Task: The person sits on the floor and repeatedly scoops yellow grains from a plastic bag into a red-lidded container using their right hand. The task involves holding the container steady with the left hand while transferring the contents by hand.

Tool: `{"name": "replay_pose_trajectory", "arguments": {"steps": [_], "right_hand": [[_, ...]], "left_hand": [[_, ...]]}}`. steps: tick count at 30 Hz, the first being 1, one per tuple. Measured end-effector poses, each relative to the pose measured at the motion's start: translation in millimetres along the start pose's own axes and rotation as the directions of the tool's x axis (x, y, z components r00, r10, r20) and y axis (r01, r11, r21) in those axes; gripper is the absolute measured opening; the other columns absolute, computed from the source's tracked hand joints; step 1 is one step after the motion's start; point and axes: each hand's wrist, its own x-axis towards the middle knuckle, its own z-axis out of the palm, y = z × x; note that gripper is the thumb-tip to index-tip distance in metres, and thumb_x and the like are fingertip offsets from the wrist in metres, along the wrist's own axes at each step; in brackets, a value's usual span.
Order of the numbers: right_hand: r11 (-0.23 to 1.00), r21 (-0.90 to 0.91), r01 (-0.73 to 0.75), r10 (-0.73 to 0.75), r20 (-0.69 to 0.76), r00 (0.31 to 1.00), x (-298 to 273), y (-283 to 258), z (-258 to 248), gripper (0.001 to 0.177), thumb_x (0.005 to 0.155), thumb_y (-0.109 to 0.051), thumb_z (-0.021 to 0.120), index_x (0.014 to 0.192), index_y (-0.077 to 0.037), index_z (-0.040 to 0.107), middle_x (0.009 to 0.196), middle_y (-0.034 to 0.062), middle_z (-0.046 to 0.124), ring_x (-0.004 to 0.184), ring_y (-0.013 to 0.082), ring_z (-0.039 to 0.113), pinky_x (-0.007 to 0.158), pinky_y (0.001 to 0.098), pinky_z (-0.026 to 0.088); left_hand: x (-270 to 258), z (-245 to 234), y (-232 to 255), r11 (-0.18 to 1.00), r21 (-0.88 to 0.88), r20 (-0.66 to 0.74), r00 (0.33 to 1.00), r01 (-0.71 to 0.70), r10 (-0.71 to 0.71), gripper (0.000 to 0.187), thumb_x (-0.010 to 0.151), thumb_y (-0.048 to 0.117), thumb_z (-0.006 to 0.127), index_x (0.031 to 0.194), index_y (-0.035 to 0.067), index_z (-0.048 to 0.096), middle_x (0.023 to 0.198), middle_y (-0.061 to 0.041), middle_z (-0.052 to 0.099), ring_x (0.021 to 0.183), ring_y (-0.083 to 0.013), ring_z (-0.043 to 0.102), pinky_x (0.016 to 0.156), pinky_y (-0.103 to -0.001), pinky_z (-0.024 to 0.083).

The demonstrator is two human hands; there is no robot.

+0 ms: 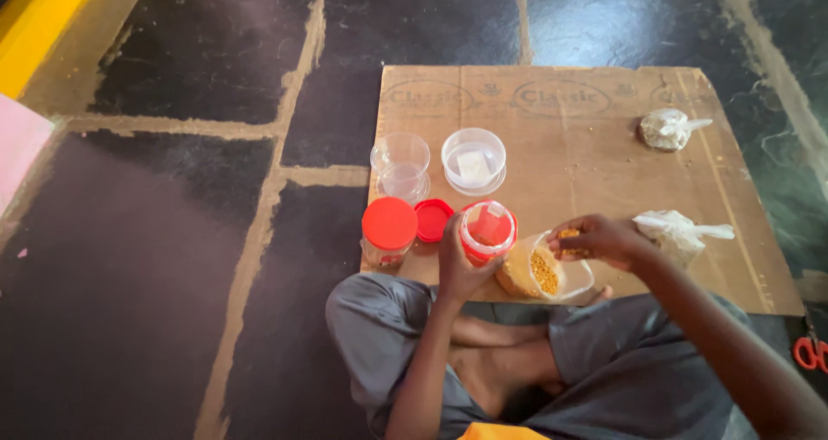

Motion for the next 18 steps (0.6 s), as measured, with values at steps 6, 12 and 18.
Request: {"name": "replay_pose_trajectory", "arguments": {"steps": [6, 12, 18], "right_hand": [[0.989, -0.096, 0.108, -0.102, 0.068, 0.992, -8.6, -72.9, 26.4, 0.033, 0.091, -0.019, 0.073, 0.113, 0.005, 0.074, 0.100, 0.0092, 0.076, 0.093, 0.0156, 0.073, 0.084, 0.0317, 0.059], [0.976, -0.168, 0.136, -0.114, 0.136, 0.984, 24.5, -114.7, 83.4, 0.032, 0.088, -0.014, 0.074, 0.113, 0.005, 0.073, 0.103, 0.0099, 0.078, 0.093, 0.0151, 0.074, 0.084, 0.0310, 0.061], [0.733, -0.653, 0.187, -0.257, -0.011, 0.966, 38.2, -112.1, 103.5, 0.026, 0.080, -0.017, 0.078, 0.104, -0.007, 0.081, 0.084, 0.0102, 0.079, 0.075, 0.0153, 0.075, 0.073, 0.0326, 0.060]], "left_hand": [[-0.2, 0.2, 1.2, 1.000, -0.002, -0.001, 1.000, 0.026, -0.026, 0.110, 0.067, 0.036, 0.096, 0.151, 0.000, 0.035, 0.149, -0.025, 0.048, 0.139, -0.0406, 0.050, 0.115, -0.048, 0.043], [1.5, -2.9, 6.7, 0.999, -0.047, -0.001, 1.000, -0.006, 0.006, 0.104, 0.071, 0.039, 0.094, 0.150, 0.001, 0.038, 0.149, -0.023, 0.050, 0.139, -0.0399, 0.052, 0.116, -0.048, 0.044], [3.3, -6.0, 9.8, 1.000, -0.014, 0.016, 1.000, 0.023, -0.023, 0.104, 0.071, 0.042, 0.093, 0.149, 0.000, 0.039, 0.150, -0.025, 0.049, 0.139, -0.0413, 0.052, 0.116, -0.048, 0.044]]}}
